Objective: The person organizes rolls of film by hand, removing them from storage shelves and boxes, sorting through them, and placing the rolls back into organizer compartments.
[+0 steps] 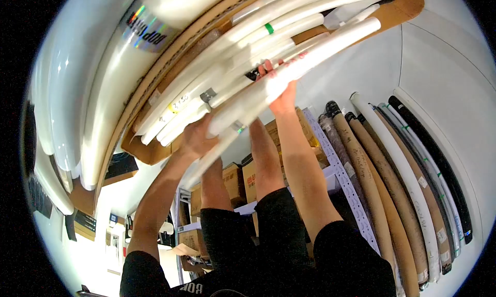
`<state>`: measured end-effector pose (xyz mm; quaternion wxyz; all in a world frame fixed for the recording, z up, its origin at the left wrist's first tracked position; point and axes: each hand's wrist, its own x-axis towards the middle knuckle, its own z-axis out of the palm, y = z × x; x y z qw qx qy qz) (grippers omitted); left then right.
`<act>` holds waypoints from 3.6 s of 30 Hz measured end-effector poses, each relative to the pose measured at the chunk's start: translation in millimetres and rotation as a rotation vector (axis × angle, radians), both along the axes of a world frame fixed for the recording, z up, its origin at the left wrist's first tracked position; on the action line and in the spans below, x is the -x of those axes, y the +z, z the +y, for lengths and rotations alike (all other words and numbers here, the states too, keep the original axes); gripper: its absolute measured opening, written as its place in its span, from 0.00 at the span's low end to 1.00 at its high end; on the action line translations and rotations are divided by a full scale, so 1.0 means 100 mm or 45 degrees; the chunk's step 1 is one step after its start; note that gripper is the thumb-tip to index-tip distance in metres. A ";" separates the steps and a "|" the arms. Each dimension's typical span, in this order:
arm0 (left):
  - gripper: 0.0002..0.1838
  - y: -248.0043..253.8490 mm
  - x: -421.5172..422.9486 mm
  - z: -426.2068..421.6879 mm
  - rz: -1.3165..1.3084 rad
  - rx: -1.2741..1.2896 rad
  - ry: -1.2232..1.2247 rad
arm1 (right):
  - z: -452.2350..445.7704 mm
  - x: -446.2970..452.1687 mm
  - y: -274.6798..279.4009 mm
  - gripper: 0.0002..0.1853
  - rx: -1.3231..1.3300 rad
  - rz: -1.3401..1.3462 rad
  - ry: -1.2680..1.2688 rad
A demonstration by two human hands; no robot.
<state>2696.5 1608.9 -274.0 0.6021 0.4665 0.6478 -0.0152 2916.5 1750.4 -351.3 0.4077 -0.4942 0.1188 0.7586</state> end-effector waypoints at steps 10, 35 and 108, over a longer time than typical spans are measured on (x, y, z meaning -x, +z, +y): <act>0.36 -0.55 0.17 0.18 0.010 -0.301 0.281 | -0.07 -0.25 0.29 0.34 -0.400 0.230 0.003; 0.30 0.17 0.50 0.39 -1.724 1.142 0.944 | -0.52 -0.04 0.67 0.33 -0.148 0.203 -0.062; 0.31 5.98 0.49 -0.47 -0.137 -0.770 -0.155 | -0.08 -0.02 5.60 0.28 -0.822 0.642 -0.295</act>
